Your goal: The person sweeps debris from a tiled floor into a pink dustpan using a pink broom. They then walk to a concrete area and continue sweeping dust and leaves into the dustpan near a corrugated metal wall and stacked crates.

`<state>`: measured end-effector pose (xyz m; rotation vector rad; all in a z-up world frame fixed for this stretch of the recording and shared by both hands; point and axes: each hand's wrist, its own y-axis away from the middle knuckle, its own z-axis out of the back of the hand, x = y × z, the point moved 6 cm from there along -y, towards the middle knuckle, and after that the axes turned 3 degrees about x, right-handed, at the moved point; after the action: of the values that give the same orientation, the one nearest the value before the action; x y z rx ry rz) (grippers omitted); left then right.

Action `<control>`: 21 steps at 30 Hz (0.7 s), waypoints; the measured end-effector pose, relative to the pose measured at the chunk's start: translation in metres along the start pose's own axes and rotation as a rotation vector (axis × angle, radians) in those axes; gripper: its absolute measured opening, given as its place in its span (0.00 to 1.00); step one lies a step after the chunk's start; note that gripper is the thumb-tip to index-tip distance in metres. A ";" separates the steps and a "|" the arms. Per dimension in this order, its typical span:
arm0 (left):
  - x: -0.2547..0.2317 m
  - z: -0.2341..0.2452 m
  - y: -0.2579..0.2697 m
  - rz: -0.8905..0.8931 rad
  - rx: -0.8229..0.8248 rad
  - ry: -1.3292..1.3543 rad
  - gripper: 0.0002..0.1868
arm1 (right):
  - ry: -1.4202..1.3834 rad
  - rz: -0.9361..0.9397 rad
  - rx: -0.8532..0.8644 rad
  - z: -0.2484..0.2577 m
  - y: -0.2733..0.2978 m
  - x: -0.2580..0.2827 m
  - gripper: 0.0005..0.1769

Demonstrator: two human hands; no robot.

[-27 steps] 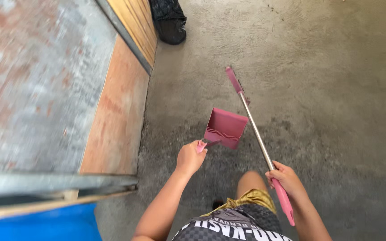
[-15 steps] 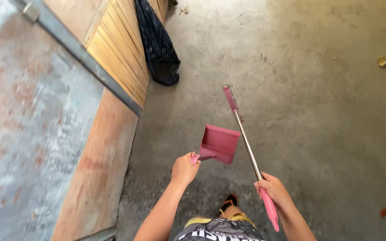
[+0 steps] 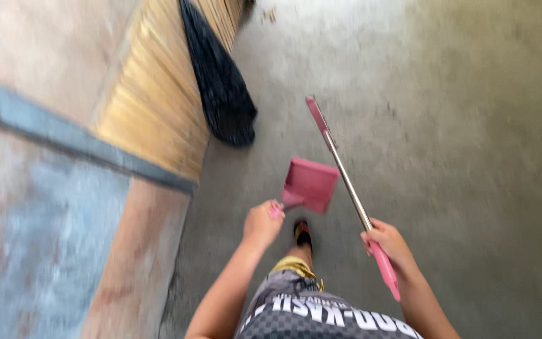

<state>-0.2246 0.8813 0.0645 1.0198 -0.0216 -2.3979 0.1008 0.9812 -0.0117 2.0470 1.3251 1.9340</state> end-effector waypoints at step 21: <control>-0.288 -0.040 -0.712 0.015 0.041 -0.074 0.15 | 0.071 -0.054 -0.146 0.267 -0.509 0.431 0.05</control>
<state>-0.3621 1.6378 0.0756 0.9455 -0.1047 -2.4294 -0.0114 1.6909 -0.0041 1.8734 1.1998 2.0324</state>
